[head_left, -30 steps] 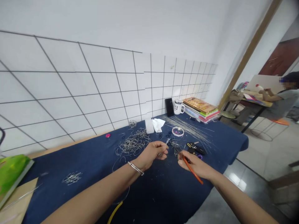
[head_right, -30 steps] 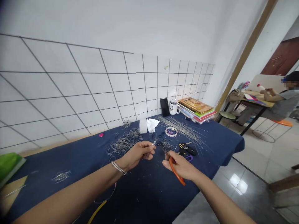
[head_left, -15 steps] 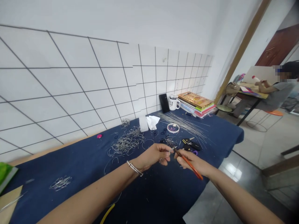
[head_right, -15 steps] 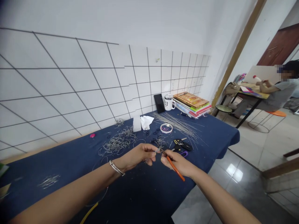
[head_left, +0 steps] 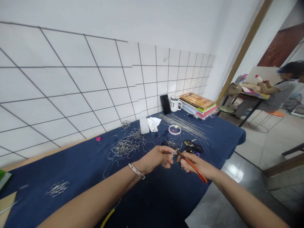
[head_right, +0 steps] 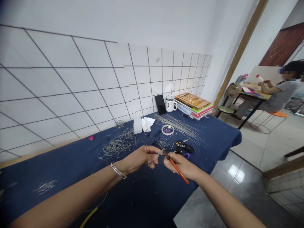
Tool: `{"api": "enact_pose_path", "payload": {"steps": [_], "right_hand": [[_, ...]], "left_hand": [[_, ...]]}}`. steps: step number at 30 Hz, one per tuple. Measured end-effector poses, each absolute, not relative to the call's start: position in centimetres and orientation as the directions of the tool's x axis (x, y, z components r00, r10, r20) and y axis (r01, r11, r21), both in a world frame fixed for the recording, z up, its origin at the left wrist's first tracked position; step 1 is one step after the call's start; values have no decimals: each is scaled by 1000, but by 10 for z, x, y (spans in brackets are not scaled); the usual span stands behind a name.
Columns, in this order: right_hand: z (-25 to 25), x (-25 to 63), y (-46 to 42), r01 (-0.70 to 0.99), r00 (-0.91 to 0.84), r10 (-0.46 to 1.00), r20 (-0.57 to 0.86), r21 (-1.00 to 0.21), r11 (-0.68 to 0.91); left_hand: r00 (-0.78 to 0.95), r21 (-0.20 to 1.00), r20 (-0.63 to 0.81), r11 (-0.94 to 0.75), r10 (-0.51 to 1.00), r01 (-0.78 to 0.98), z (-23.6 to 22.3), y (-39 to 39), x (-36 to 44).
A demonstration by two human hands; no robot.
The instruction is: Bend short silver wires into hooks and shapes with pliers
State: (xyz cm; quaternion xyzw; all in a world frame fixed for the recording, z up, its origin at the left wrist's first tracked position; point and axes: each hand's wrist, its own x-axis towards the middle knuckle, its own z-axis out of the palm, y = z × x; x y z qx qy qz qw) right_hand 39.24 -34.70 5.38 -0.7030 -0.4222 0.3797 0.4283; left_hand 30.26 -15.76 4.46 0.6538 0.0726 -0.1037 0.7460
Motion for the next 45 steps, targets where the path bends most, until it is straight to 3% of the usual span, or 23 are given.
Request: {"api": "enact_pose_path", "payload": {"steps": [10, 22, 34, 45], "right_hand": [[48, 395, -349, 377, 356, 926, -128, -887, -267], [42, 393, -350, 327, 388, 908, -155, -898, -294], [35, 384, -348, 55, 463, 818, -341, -910, -411], [23, 390, -338, -8, 444, 810, -383, -906, -424]], "left_hand": [[965, 962, -257, 86, -51, 260, 46, -159, 303], [957, 958, -274, 55, -98, 280, 47, -161, 306], [926, 922, -326, 150, -192, 356, 31, -163, 317], [921, 913, -338, 170, -193, 371, 16, -145, 322]]}}
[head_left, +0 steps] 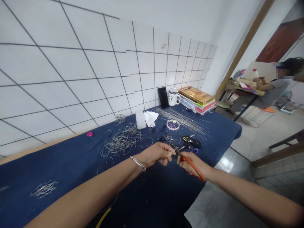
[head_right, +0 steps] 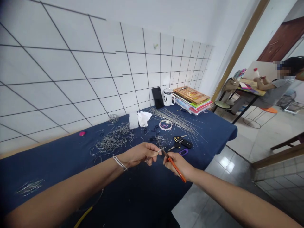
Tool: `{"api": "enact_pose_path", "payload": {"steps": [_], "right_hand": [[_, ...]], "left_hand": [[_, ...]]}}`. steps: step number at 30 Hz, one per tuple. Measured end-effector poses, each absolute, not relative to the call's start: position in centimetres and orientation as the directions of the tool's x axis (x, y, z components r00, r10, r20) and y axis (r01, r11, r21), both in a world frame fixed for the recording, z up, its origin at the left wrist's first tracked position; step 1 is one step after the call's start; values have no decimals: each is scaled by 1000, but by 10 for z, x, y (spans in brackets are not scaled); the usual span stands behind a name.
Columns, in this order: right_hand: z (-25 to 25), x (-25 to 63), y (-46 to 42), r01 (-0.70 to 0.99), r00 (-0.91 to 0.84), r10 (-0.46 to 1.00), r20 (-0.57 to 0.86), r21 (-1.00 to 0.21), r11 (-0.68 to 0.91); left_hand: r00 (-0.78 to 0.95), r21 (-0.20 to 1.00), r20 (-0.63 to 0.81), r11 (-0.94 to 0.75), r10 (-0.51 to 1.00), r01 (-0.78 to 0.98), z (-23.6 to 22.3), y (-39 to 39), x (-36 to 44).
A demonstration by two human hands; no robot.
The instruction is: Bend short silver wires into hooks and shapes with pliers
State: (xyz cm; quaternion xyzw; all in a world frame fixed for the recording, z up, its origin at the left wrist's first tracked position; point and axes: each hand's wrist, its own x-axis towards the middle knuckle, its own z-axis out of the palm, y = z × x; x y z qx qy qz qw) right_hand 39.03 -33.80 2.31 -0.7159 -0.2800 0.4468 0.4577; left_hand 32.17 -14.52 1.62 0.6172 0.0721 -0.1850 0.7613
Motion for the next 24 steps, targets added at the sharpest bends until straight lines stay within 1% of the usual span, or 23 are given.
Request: {"api": "enact_pose_path", "payload": {"steps": [5, 11, 14, 19, 24], "right_hand": [[29, 386, -341, 53, 441, 821, -363, -902, -427], [40, 380, -346, 87, 459, 772, -440, -842, -532], [46, 379, -347, 94, 456, 768, -449, -834, -544], [40, 383, -346, 30, 450, 763, -464, -846, -532], [32, 385, -342, -91, 448, 729, -518, -837, -539]], "left_hand": [[920, 915, -339, 161, -196, 371, 21, -146, 316], [915, 919, -327, 146, -236, 366, 22, -153, 314], [912, 921, -317, 147, -261, 362, 23, -156, 316], [913, 921, -319, 143, -253, 361, 24, -157, 320], [918, 928, -308, 133, -249, 347, 19, -152, 323]]}}
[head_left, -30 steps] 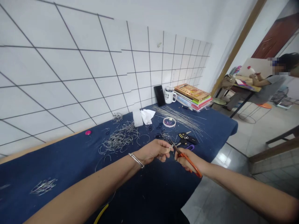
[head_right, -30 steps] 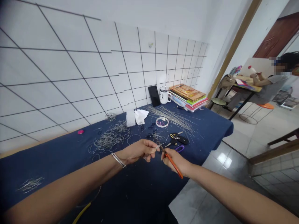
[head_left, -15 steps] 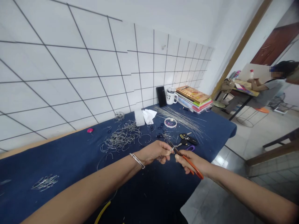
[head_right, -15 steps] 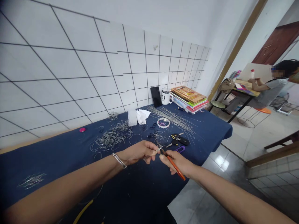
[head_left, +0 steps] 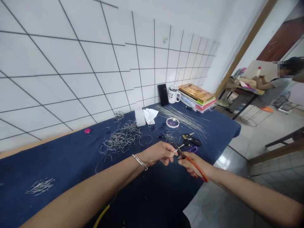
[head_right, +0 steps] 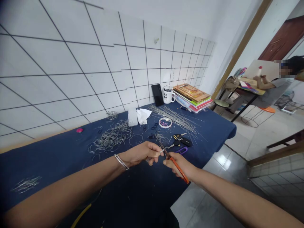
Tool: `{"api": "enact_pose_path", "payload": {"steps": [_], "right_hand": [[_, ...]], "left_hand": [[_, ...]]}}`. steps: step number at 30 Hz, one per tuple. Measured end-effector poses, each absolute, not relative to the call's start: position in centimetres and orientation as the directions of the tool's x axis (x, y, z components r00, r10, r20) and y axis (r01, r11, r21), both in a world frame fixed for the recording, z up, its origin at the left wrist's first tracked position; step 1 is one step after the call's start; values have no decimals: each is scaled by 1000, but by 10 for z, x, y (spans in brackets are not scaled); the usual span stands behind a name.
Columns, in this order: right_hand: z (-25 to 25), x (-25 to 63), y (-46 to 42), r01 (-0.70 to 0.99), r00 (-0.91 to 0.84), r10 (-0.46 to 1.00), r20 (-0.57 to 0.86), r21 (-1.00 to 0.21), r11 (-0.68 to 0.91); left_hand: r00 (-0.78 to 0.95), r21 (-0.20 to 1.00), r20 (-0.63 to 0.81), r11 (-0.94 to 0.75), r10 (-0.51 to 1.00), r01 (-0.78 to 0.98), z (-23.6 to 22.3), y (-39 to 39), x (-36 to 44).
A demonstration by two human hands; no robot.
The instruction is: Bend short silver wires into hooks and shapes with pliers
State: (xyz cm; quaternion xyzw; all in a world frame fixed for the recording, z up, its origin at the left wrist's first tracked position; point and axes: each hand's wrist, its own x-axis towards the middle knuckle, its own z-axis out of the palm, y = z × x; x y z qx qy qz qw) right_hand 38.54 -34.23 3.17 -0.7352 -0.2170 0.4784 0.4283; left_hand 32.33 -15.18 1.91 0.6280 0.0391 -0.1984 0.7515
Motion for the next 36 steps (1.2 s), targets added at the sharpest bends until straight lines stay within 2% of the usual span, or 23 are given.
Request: {"api": "enact_pose_path", "payload": {"steps": [3, 9, 15, 17, 19, 20, 22, 25, 28, 33, 36], "right_hand": [[29, 386, -339, -97, 453, 711, -538, -822, -561], [17, 389, -337, -7, 484, 759, -435, -869, -494], [21, 397, -339, -62, 414, 759, -502, -847, -527], [35, 401, -341, 19, 428, 772, -470, -850, -527], [49, 404, -342, 209, 448, 807, -386, -832, -514], [55, 405, -344, 341, 467, 825, -318, -796, -500], [61, 406, -346, 556, 550, 810, -205, -633, -538], [57, 398, -349, 695, 571, 805, -161, -426, -579], [46, 378, -345, 766, 433, 869, -240, -409, -495], [34, 345, -317, 875, 315, 933, -176, -328, -357], [31, 340, -295, 918, 301, 941, -155, -218, -330]], "left_hand": [[915, 920, -321, 149, -246, 363, 15, -147, 324], [909, 917, -326, 149, -261, 371, 15, -145, 324], [933, 930, -307, 148, -189, 336, 13, -141, 319], [940, 934, -304, 145, -157, 326, 13, -136, 314], [943, 932, -315, 152, -110, 329, 16, -131, 306], [943, 930, -321, 159, -86, 331, 18, -128, 301], [947, 930, -318, 178, -43, 321, 26, -121, 289], [960, 947, -278, 172, 20, 271, 38, -109, 268], [957, 955, -264, 174, 119, 242, 46, -99, 246], [945, 956, -270, 170, 187, 239, 47, -97, 215], [942, 958, -263, 169, 210, 231, 46, -100, 198]]}}
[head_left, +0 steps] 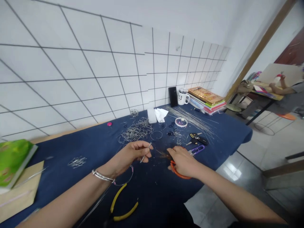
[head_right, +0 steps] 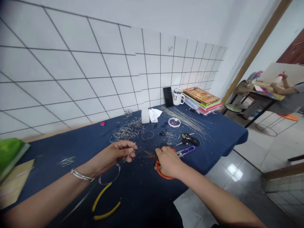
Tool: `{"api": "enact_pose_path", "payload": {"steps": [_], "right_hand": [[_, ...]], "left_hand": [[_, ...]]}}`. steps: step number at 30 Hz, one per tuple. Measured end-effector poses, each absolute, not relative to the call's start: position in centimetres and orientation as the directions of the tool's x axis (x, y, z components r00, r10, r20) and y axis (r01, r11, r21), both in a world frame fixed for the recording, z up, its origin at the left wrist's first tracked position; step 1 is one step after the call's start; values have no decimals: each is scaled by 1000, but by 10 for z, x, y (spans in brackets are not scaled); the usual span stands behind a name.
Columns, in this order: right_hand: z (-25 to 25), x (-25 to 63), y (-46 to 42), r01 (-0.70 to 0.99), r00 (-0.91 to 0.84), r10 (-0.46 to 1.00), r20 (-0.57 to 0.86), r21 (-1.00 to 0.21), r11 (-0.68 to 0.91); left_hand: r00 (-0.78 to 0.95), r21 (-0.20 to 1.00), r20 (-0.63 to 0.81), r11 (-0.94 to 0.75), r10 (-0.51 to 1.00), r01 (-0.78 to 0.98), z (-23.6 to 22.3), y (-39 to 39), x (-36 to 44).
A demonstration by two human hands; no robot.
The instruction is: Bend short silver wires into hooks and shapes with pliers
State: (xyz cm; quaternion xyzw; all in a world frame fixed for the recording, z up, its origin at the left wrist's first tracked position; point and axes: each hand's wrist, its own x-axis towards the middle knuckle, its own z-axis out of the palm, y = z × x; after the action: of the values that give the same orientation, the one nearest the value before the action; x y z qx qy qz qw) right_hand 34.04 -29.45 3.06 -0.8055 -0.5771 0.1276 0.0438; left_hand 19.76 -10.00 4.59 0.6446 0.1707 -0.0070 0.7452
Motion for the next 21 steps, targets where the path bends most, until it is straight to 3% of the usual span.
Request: {"api": "enact_pose_path", "payload": {"steps": [8, 19, 21], "right_hand": [[24, 349, -263, 947, 290, 924, -248, -66, -315], [55, 355, -222, 975, 210, 799, -564, 63, -212], [64, 346, -218, 969, 247, 804, -541, 117, -219]], "left_hand": [[922, 962, -249, 184, 296, 201, 43, -86, 132], [914, 963, -175, 256, 365, 83, 28, -64, 88], [912, 970, -141, 240, 384, 49, 24, -62, 87]]}}
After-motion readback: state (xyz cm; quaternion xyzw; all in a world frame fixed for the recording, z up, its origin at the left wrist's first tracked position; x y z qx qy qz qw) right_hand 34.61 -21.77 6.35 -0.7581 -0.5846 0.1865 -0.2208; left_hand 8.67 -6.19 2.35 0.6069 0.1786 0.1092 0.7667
